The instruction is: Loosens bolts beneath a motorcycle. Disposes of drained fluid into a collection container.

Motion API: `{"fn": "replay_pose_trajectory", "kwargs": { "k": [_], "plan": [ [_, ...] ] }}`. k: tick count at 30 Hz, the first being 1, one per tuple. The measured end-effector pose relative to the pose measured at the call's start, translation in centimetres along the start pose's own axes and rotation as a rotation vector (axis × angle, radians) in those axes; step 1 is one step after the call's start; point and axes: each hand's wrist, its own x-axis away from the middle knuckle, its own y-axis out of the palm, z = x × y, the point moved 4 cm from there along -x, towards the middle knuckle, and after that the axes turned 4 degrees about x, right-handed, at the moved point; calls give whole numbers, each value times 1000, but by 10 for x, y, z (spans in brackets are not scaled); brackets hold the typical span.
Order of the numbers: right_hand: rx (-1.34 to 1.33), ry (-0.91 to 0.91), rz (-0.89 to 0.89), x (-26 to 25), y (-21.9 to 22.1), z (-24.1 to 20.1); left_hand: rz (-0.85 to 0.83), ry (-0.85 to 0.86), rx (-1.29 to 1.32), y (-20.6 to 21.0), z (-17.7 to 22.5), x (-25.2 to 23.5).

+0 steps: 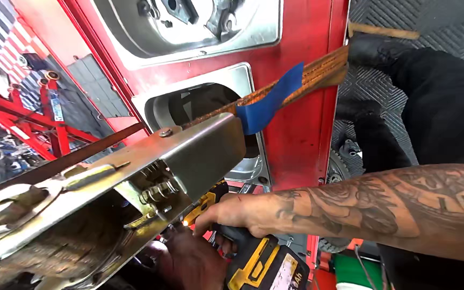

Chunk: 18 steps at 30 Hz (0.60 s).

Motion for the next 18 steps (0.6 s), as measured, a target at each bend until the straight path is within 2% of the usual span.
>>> {"fn": "replay_pose_trajectory", "kwargs": {
  "k": [2, 4, 5, 6, 7, 8, 10, 12, 15, 18],
  "plan": [
    [13, 2, -52, -7, 1, -1, -13, -242, 149, 0, 1, 7],
    [-10, 1, -95, -11, 4, -2, -158, -404, 316, -19, -6, 9],
    [-18, -7, -108, -13, 5, -3, -213, -424, 377, -25, -10, 8],
    [-17, -17, -122, -14, 6, -3, -234, -408, 396, -22, -9, 8],
    [-7, -25, -128, -16, 6, -4, -176, -366, 331, -6, 0, 10],
    [13, -29, -123, -16, 6, -4, -48, -302, 199, 22, 14, 16],
    [36, -22, -90, -17, 7, -5, 12, -232, 80, 50, 30, 22],
    [29, -28, -76, -13, 7, -7, -40, -217, 77, 55, 34, 23],
    [29, -28, -89, -7, 6, -9, 10, -253, 140, 49, 29, 23],
    [36, 7, -88, 8, 1, -15, -13, -260, 188, 50, 26, 22]
  ]
}}
